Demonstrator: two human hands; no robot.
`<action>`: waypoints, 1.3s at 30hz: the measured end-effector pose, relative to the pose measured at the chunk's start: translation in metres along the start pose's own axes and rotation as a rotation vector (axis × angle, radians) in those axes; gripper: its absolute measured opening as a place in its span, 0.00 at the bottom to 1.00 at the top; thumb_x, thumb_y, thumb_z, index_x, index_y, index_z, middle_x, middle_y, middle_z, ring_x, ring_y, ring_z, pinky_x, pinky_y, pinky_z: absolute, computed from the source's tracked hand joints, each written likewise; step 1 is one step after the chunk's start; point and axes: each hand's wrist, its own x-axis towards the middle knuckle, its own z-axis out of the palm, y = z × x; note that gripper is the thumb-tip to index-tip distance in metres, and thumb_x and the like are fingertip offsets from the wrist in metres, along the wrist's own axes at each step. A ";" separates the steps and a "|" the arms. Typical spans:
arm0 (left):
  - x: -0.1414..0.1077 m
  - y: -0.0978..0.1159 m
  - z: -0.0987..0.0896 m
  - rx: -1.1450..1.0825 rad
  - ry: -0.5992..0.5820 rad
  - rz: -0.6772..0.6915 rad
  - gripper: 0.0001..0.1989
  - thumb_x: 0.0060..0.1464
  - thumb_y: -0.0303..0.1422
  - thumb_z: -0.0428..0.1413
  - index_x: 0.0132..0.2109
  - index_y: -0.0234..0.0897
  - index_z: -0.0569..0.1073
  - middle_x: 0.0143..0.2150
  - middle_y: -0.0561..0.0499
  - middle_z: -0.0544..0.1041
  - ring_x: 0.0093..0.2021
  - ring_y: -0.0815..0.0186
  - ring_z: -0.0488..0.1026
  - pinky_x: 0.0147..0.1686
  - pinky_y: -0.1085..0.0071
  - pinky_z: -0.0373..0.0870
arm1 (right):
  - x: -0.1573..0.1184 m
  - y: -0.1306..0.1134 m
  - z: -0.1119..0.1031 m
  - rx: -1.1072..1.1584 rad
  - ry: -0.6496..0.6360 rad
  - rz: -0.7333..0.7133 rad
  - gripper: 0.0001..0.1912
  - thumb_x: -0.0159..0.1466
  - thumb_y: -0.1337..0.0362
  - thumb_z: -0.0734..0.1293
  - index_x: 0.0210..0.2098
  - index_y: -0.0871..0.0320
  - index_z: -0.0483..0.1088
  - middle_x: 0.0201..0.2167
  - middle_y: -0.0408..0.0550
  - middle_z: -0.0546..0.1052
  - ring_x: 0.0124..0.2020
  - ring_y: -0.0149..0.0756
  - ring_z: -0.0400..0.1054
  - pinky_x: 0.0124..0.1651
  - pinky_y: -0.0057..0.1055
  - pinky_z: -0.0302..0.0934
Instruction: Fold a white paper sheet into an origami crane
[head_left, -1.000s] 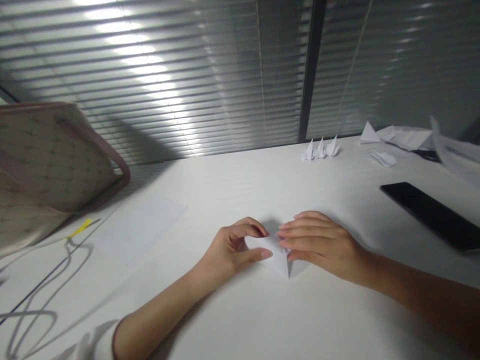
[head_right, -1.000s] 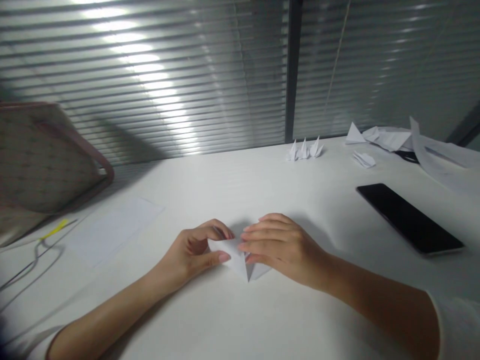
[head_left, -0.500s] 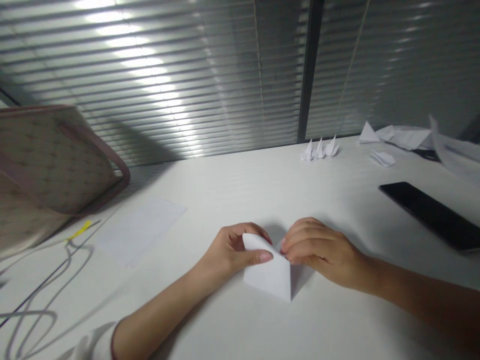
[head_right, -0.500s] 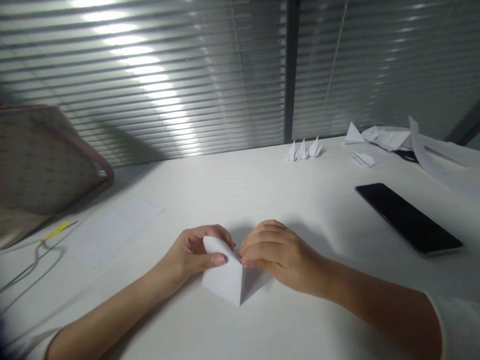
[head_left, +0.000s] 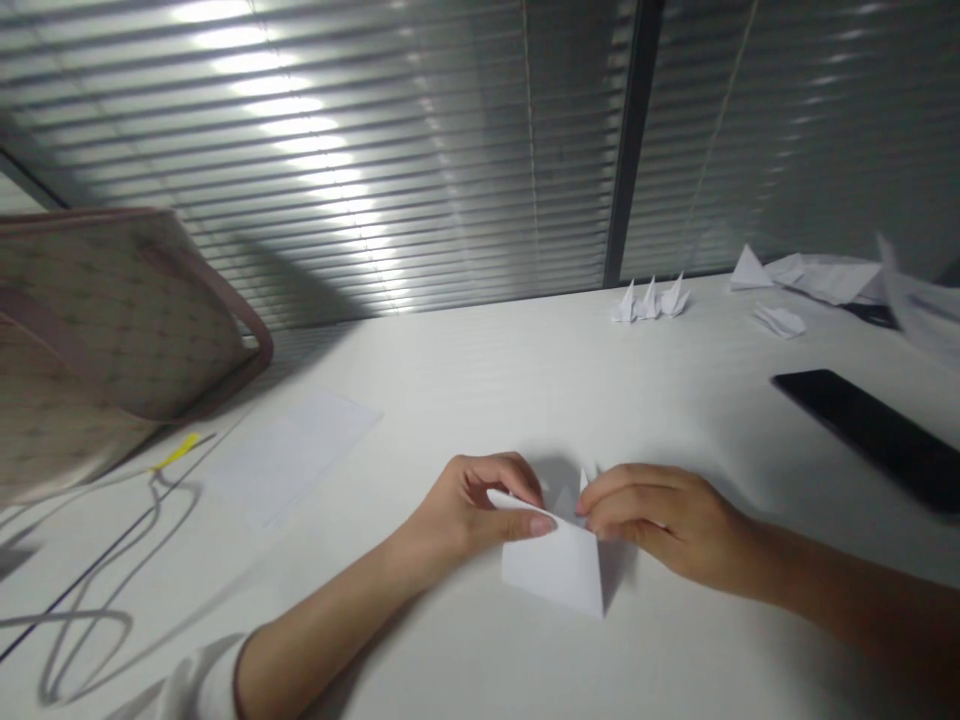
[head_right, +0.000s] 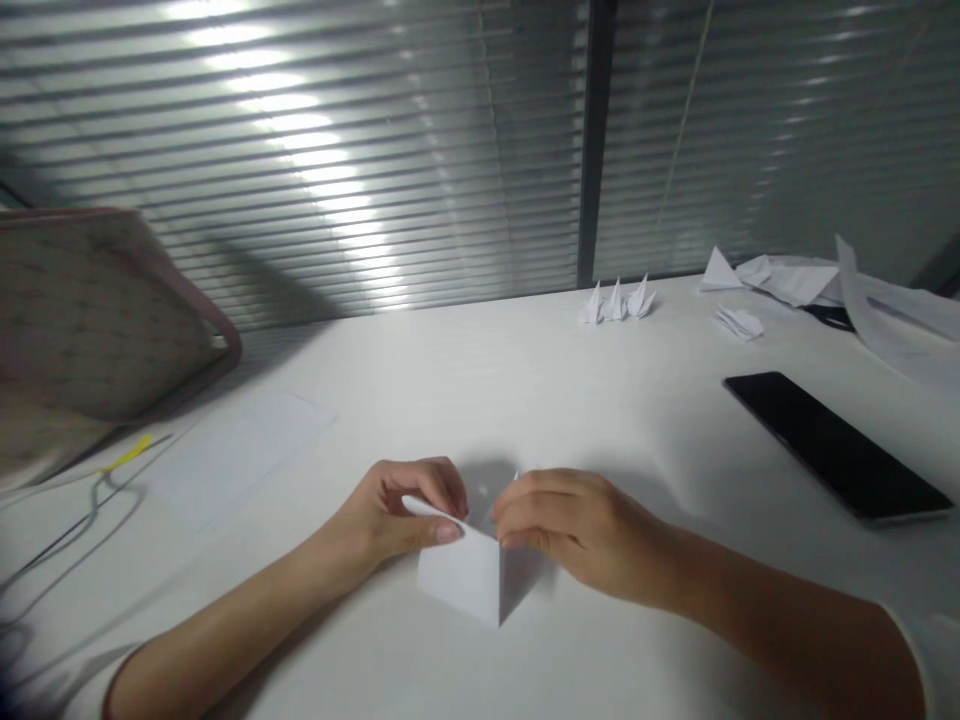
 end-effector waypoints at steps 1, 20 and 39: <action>0.000 0.001 0.002 0.013 0.037 0.004 0.08 0.43 0.32 0.66 0.23 0.37 0.76 0.27 0.52 0.75 0.28 0.68 0.71 0.28 0.72 0.68 | 0.000 0.000 0.001 0.043 -0.003 0.059 0.04 0.66 0.70 0.62 0.38 0.58 0.69 0.36 0.48 0.76 0.37 0.30 0.70 0.40 0.26 0.66; -0.006 0.005 0.006 0.181 0.284 0.133 0.03 0.47 0.27 0.64 0.29 0.39 0.80 0.36 0.49 0.74 0.38 0.66 0.72 0.42 0.68 0.66 | -0.001 0.014 0.001 0.049 0.101 0.342 0.05 0.62 0.71 0.65 0.31 0.56 0.70 0.36 0.47 0.77 0.38 0.33 0.70 0.39 0.29 0.64; -0.007 0.010 0.016 0.280 0.334 0.136 0.09 0.45 0.28 0.66 0.36 0.40 0.76 0.41 0.49 0.73 0.45 0.62 0.71 0.49 0.64 0.64 | 0.005 0.007 0.009 -0.125 0.151 0.190 0.06 0.65 0.68 0.65 0.30 0.56 0.70 0.26 0.43 0.75 0.32 0.33 0.65 0.37 0.32 0.61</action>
